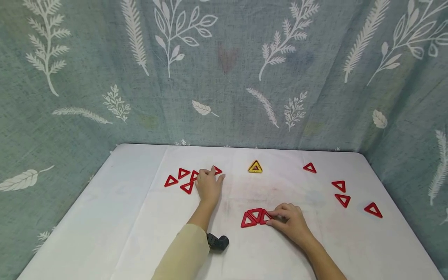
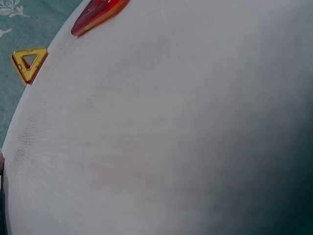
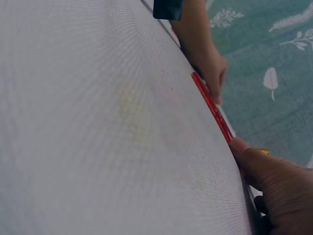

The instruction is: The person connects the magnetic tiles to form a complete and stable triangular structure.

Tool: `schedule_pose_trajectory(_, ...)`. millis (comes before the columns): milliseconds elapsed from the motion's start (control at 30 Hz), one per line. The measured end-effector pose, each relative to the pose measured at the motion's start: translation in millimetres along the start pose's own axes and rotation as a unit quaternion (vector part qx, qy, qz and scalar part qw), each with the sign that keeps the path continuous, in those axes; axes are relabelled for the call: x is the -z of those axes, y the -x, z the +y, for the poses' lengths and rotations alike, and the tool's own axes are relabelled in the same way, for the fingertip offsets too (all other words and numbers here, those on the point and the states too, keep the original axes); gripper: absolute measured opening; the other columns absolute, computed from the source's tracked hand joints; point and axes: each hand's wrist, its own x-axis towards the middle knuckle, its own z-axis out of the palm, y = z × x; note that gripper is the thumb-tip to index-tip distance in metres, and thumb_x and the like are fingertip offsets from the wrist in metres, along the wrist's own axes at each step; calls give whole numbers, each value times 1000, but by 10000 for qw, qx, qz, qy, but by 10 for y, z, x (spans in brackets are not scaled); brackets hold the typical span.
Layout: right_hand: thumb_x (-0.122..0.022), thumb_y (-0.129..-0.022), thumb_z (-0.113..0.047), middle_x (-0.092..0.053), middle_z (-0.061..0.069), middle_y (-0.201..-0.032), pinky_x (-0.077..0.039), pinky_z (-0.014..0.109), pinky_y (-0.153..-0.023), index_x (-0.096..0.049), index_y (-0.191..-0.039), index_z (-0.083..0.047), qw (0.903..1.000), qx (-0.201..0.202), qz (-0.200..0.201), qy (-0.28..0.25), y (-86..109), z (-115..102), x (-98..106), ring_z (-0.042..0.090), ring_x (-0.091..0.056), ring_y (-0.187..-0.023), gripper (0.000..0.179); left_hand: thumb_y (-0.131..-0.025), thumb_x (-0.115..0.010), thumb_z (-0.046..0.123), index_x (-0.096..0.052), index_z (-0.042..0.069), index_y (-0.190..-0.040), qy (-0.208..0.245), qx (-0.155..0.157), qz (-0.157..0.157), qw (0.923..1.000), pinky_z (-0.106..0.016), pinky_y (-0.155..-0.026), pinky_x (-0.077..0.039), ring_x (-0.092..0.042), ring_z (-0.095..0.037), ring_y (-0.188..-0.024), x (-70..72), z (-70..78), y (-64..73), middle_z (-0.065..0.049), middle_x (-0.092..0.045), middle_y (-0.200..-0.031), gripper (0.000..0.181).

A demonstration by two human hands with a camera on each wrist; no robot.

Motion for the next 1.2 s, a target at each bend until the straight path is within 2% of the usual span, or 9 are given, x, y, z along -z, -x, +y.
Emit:
schedule_pose_trajectory(167,-84,-67,-22,-57,-19,-78,-31,28,-69,-78,-91,-18,10000,-38,36,75,-1,-7,14,2,-41,-73,26,-85,-70,34,-61,11,-127,211,-197,62,9996,-42,-86,-33,-46,-27,-98,-28,-17,28,-14,-49,-105,49)
schedule_pose_trajectory(433,-84,-68,-24,-56,-19,-79,-31,28,-70,-78,-92,-19,9999,-147,-47,66,3,-5,-1,2,-41,-74,26,-81,-74,33,-63,7,-124,444,-225,208,9985,-44,-89,-34,-45,-30,-102,-32,-52,30,-16,-48,-109,51)
schedule_pose_trajectory(667,-84,-68,-26,-56,-20,-80,-32,28,-70,-78,-93,-20,9999,-39,-62,84,7,10,-23,1,-41,-75,26,-81,-73,37,-68,17,-118,461,-150,1,9988,-44,-88,-33,-42,-28,-105,-8,-83,47,-13,-47,-114,43)
schedule_pose_trajectory(967,-84,-68,-23,-57,-18,-80,-31,27,-69,-78,-92,-19,10000,23,-16,67,-3,-6,-4,2,-41,-74,25,-80,-72,41,-69,23,-117,367,-781,-500,9950,-45,-91,-29,-40,-27,-104,54,-55,70,-9,-47,-115,41)
schedule_pose_trajectory(1200,-84,-68,-24,-57,-18,-81,-32,28,-69,-77,-93,-20,9999,-62,-77,49,2,-15,2,2,-42,-74,26,-81,-70,46,-67,26,-120,205,-1421,-1048,9841,-42,-90,-31,-40,-24,-106,82,-35,112,-5,-47,-116,44)
